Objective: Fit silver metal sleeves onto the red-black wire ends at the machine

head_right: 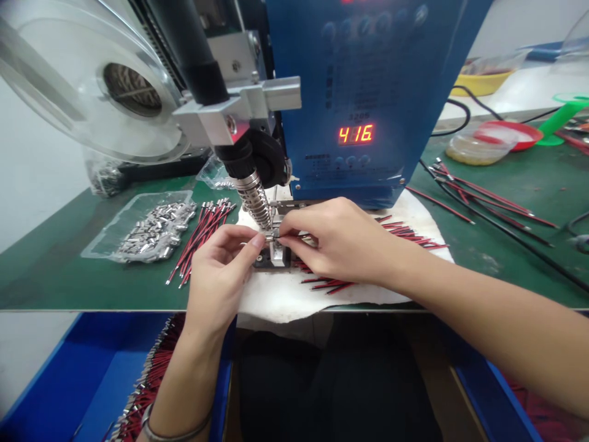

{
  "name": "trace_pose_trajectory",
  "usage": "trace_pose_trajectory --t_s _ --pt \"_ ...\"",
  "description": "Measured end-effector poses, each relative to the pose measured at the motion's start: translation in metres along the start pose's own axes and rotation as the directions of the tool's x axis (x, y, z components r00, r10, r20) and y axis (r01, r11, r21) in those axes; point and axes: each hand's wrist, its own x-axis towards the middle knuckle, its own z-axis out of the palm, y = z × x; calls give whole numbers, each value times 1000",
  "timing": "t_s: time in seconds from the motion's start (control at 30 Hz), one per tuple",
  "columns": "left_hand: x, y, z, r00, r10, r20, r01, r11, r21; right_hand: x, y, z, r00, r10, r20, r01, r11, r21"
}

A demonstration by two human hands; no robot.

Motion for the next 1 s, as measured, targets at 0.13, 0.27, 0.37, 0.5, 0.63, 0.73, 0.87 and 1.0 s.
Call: trace_pose_trajectory --t_s 0.13,0.27,0.37,0.5,0.63,0.73,0.87,1.0 --pt "0 -2 -1 1000 0 0 0 1000 -1 0 0 1 1000 3 -2 -3 1000 11" --pt "0 -3 -1 1000 18 -4 -18 1000 17 0 2 0 999 28 36 -28 1000 6" --pt "0 -3 -1 1000 27 -7 -27 999 26 0 3 0 999 18 38 -18 1000 -2" --pt "0 -2 0 1000 16 -8 -15 1000 17 -1 2 0 999 28 37 -28 1000 -11" --pt "0 -2 0 1000 13 -5 -13 1000 8 -1 -1 1 999 47 -3 -47 999 -13" --pt "1 -2 0 1000 11 -4 -11 1000 11 0 -3 0 998 67 1 -67 997 27" --pt "0 -3 0 1000 15 -4 -15 1000 20 1 -5 -2 998 56 13 -57 995 79" --pt "-1 -3 -1 1000 23 1 -23 1000 18 1 -6 -1 998 56 -16 -53 991 124"
